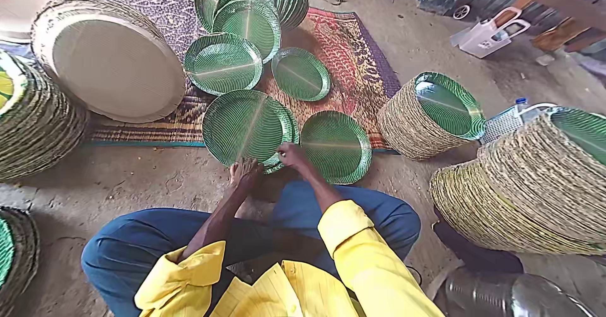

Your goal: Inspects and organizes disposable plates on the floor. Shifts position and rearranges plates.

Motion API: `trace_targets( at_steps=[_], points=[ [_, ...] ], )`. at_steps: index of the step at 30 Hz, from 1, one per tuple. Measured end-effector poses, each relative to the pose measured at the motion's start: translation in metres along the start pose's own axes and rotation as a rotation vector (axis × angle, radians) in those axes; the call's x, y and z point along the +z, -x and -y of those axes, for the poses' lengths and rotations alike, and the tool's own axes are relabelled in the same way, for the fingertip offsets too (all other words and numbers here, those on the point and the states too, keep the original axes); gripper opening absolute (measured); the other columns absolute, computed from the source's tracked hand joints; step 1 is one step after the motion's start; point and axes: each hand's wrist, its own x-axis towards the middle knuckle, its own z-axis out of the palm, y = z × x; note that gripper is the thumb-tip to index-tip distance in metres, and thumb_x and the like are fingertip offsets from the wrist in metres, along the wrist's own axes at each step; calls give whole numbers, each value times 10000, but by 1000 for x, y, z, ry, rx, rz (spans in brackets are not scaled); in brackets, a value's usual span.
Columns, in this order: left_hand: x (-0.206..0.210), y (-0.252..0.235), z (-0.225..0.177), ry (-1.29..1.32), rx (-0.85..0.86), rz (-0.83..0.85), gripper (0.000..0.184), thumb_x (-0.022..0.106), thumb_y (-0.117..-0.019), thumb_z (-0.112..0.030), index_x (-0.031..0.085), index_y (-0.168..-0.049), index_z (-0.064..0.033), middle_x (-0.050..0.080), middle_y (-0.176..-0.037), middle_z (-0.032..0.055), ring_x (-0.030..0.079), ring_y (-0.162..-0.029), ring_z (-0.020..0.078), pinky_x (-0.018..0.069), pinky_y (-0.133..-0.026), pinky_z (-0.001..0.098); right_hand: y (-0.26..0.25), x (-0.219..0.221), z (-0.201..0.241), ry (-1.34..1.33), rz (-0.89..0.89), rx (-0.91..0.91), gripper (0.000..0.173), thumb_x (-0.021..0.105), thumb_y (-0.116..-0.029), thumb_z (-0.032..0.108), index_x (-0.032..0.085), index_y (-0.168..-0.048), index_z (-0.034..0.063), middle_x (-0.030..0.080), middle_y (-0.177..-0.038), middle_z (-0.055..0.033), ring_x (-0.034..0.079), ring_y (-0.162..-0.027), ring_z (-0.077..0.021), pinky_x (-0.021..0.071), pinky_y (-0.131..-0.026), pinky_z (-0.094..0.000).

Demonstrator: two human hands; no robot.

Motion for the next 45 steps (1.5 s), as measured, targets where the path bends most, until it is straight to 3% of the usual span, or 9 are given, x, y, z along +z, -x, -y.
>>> trace_targets(
  at_steps=[3, 7, 13, 28, 33, 37, 40, 42, 45],
  points=[
    [2, -4, -13, -33, 111, 15, 332, 452, -1048, -60, 616, -1333, -16, 614, -1314, 262, 560, -1272, 458, 373, -1117, 618, 5, -26, -46, -160, -247, 327, 329, 698, -975, 244, 711, -1186, -8, 711, -1086, -214, 686, -1006, -370, 539, -914, -569],
    [9, -6, -11, -5, 118, -26, 342, 470, -1037, -49, 607, -1348, -9, 617, -1309, 265, 569, -1265, 450, 394, -1104, 604, 17, -18, -74, -92, -34, 545, 659, 776, -908, 387, 583, -1408, 4, 622, -1353, -261, 591, -1279, -406, 452, -1089, -574],
    [3, -1, 0, 53, 56, -55, 358, 506, -1051, -208, 623, -1339, -31, 627, -1319, 240, 567, -1280, 429, 405, -1090, 599, 14, -10, -66, -89, -62, 573, 453, 683, -972, 269, 637, -1329, -5, 657, -1295, -252, 622, -1237, -394, 476, -1053, -567],
    [8, -1, -7, 6, 95, -6, 326, 481, -1043, -103, 621, -1325, -21, 600, -1347, 238, 547, -1297, 429, 407, -1097, 588, 16, -2, -93, -530, -237, 625, 336, 759, -958, 238, 731, -1196, 4, 714, -1184, -188, 669, -1077, -256, 509, -981, -432],
    [15, -2, -7, -12, 98, -45, 320, 505, -1026, -98, 622, -1311, -13, 604, -1330, 239, 560, -1279, 431, 422, -1084, 596, 20, -9, -87, -281, -189, 655, 221, 638, -982, 157, 739, -1104, 3, 712, -1088, -202, 669, -989, -303, 513, -902, -500],
    [20, -2, -8, -21, 110, -37, 338, 464, -1045, -84, 598, -1349, -22, 593, -1365, 228, 543, -1308, 433, 410, -1111, 597, 22, -37, -70, -257, -475, 661, 243, 603, -984, 103, 741, -1160, 9, 715, -1154, -215, 668, -1102, -341, 504, -985, -529],
    [10, 1, 1, 134, 247, -266, 316, 489, -1039, -91, 651, -1294, 3, 650, -1268, 243, 584, -1252, 433, 409, -1097, 590, 24, -60, -37, -182, -679, 325, 274, 569, -1007, 40, 703, -1227, -55, 679, -1230, -279, 645, -1180, -394, 482, -1060, -507],
    [7, 4, 2, 200, 354, -602, 303, 506, -1023, -115, 705, -1214, 9, 702, -1189, 216, 647, -1172, 400, 456, -1063, 553, 15, -46, -21, -154, -708, -28, 222, 577, -972, -6, 733, -1109, -86, 708, -1100, -266, 696, -1021, -379, 554, -942, -515],
    [6, -6, 2, 176, 411, -979, 266, 582, -957, -77, 736, -1166, -19, 721, -1194, 186, 679, -1145, 377, 504, -1009, 549, 9, -15, 34, -102, -360, -181, 204, 595, -980, 5, 743, -1099, -70, 721, -1083, -252, 708, -1024, -384, 557, -942, -529]
  ],
)
